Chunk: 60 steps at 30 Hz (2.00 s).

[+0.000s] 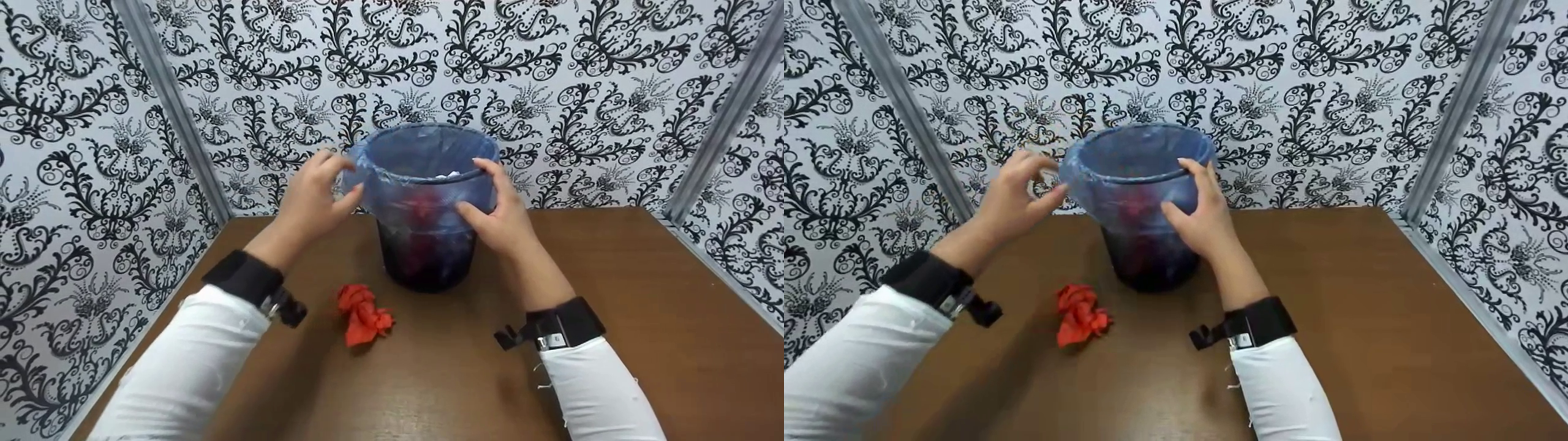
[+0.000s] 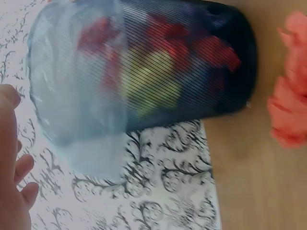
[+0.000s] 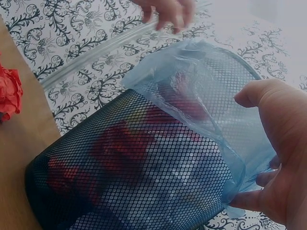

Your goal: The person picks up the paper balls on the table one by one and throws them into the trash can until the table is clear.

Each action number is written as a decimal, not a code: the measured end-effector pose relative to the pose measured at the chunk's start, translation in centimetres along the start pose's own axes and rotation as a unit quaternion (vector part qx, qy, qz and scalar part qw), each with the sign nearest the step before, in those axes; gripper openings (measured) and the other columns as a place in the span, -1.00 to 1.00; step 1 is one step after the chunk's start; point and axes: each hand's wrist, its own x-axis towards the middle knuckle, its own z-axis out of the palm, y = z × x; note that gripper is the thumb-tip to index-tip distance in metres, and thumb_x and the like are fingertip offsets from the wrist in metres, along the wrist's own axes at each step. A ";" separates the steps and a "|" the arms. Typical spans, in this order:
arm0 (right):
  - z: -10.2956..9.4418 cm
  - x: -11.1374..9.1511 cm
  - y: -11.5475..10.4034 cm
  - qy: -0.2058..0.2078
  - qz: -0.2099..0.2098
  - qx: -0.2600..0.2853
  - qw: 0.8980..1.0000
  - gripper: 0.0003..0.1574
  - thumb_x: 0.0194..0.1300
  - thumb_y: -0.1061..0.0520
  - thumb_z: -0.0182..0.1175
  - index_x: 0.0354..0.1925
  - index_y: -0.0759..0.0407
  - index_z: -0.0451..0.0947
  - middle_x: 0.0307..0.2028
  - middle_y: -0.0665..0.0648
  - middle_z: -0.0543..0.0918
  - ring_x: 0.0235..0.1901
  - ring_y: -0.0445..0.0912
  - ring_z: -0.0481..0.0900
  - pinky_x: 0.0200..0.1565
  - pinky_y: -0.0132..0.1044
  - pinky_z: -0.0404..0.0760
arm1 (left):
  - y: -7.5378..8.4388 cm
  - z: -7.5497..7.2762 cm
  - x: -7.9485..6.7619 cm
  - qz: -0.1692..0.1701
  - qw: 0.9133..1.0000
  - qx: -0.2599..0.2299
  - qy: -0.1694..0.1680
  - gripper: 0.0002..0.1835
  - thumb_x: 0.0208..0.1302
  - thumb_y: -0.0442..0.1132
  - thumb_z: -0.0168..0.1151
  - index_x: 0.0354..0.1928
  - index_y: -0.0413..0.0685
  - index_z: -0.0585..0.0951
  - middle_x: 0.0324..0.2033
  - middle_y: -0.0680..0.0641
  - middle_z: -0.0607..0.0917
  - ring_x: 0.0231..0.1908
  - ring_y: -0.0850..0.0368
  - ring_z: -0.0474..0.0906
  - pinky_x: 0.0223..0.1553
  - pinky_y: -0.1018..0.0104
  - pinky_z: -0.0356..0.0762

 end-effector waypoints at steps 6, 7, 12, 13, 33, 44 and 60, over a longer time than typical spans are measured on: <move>0.0 0.1 0.0 0.001 -0.003 0.005 1.000 -0.06 0.22 0.04 0.43 0.46 -0.28 0.26 0.44 0.16 0.36 0.30 0.16 0.43 0.31 0.27 0.44 | -2.7 1.3 -4.5 -0.015 0.984 0.067 -0.164 -0.53 0.19 -0.11 0.45 0.16 0.05 0.62 0.13 -0.09 0.64 0.11 -0.08 0.59 0.19 -0.11 0.56; 0.1 0.1 0.0 0.003 -0.005 0.003 1.000 -0.07 0.22 0.05 0.43 0.46 -0.27 0.26 0.43 0.15 0.37 0.29 0.15 0.43 0.32 0.25 0.43 | -3.0 1.7 -5.2 -0.024 0.977 0.076 -0.200 -0.47 0.18 -0.12 0.46 0.22 0.09 0.59 0.22 -0.11 0.60 0.19 -0.11 0.55 0.26 -0.17 0.52; 0.2 0.0 0.0 0.013 -0.003 -0.011 1.000 -0.07 0.21 0.05 0.42 0.47 -0.24 0.27 0.41 0.13 0.41 0.29 0.12 0.41 0.36 0.20 0.35 | -3.1 3.3 -8.4 -0.054 0.939 0.080 -0.330 -0.29 0.14 -0.22 0.46 0.38 0.23 0.50 0.45 -0.16 0.42 0.41 -0.24 0.38 0.39 -0.37 0.30; 0.1 0.0 0.0 0.013 0.000 -0.014 1.000 -0.07 0.21 0.05 0.42 0.47 -0.24 0.27 0.41 0.13 0.41 0.29 0.12 0.42 0.36 0.20 0.35 | -2.9 3.6 -8.8 -0.057 0.934 0.078 -0.345 -0.28 0.14 -0.22 0.46 0.39 0.24 0.50 0.47 -0.16 0.40 0.43 -0.26 0.36 0.40 -0.38 0.28; 0.1 0.0 -0.3 0.002 0.006 -0.009 1.000 -0.07 0.22 0.01 0.42 0.47 -0.33 0.25 0.43 0.12 0.38 0.29 0.15 0.43 0.34 0.28 0.40 | -3.8 7.4 -12.0 -0.028 0.936 -0.032 -0.349 -0.80 -0.03 -0.45 0.32 -0.32 -0.08 0.68 -0.46 -0.07 0.66 -0.45 0.14 0.42 -0.38 0.27 0.40; 0.2 0.2 0.5 0.017 -0.021 -0.011 1.000 -0.08 0.19 0.06 0.44 0.45 -0.18 0.30 0.39 0.10 0.41 0.27 0.09 0.42 0.34 0.16 0.37 | -5.0 7.8 -12.8 -0.043 0.938 -0.052 -0.339 -0.91 0.08 -0.39 0.32 -0.45 -0.11 0.58 -0.62 0.15 0.38 -0.57 0.26 0.28 -0.50 0.39 0.24; 0.2 0.2 0.3 0.012 -0.018 0.002 1.000 -0.08 0.20 0.05 0.44 0.44 -0.26 0.30 0.37 0.12 0.42 0.26 0.12 0.44 0.31 0.21 0.42 | -5.6 7.2 -14.2 -0.038 0.948 -0.077 -0.305 -0.88 0.05 -0.39 0.33 -0.36 -0.06 0.60 -0.51 0.00 0.60 -0.47 0.21 0.43 -0.40 0.35 0.43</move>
